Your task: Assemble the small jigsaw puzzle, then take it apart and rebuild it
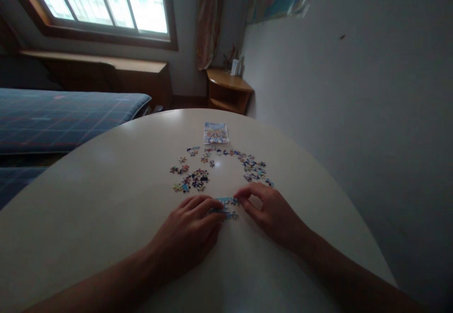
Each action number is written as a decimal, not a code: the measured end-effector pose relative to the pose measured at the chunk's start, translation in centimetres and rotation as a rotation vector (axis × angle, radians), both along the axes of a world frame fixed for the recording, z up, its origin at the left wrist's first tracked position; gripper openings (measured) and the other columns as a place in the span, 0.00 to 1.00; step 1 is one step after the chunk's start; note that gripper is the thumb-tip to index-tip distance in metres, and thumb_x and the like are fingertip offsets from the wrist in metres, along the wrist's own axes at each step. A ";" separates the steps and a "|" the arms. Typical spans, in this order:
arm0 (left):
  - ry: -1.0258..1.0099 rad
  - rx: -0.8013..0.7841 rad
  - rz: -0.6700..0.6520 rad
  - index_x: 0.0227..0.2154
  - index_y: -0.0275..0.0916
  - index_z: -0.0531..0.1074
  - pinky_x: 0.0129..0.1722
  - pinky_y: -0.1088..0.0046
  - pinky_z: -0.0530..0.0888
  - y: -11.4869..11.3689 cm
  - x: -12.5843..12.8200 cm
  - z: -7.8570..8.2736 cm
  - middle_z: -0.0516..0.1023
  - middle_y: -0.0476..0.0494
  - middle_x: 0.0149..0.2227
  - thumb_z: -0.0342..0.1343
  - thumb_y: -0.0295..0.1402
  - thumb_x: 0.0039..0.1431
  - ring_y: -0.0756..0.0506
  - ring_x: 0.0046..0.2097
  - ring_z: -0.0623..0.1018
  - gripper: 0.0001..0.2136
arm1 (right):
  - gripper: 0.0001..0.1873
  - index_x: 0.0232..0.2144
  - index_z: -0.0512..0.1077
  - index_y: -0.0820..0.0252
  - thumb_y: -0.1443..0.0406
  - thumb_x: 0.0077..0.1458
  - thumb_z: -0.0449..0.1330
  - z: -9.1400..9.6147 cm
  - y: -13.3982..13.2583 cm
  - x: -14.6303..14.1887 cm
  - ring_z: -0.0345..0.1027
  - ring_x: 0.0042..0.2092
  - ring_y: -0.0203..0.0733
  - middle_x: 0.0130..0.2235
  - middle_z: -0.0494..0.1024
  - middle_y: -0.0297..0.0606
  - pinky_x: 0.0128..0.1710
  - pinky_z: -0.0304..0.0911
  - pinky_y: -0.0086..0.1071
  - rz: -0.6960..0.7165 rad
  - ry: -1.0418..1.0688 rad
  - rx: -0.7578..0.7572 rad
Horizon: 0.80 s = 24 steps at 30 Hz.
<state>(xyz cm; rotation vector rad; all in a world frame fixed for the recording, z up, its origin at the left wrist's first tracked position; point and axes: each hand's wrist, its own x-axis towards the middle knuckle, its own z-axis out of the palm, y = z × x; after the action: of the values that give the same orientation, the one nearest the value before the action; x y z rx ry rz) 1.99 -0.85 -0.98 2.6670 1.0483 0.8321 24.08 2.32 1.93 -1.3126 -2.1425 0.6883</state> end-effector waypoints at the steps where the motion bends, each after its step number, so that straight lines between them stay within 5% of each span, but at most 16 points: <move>1: 0.000 0.003 -0.003 0.42 0.40 0.72 0.47 0.59 0.76 0.0 0.0 0.0 0.77 0.45 0.45 0.52 0.24 0.62 0.43 0.47 0.75 0.08 | 0.07 0.35 0.77 0.57 0.69 0.57 0.58 0.0 0.0 0.0 0.72 0.38 0.38 0.34 0.79 0.34 0.42 0.64 0.33 -0.005 -0.005 -0.005; 24: 0.036 0.016 -0.012 0.43 0.40 0.72 0.47 0.60 0.77 0.1 -0.1 0.1 0.77 0.43 0.46 0.53 0.23 0.60 0.43 0.47 0.75 0.10 | 0.07 0.34 0.78 0.57 0.69 0.55 0.59 0.4 -0.1 -0.2 0.72 0.35 0.38 0.33 0.80 0.35 0.38 0.65 0.32 0.042 -0.051 -0.082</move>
<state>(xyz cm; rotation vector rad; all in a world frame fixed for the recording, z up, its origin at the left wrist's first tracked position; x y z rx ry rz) 1.92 -0.71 -0.92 2.7083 1.0371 0.7964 23.88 2.24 2.32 -1.3444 -2.2089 0.7755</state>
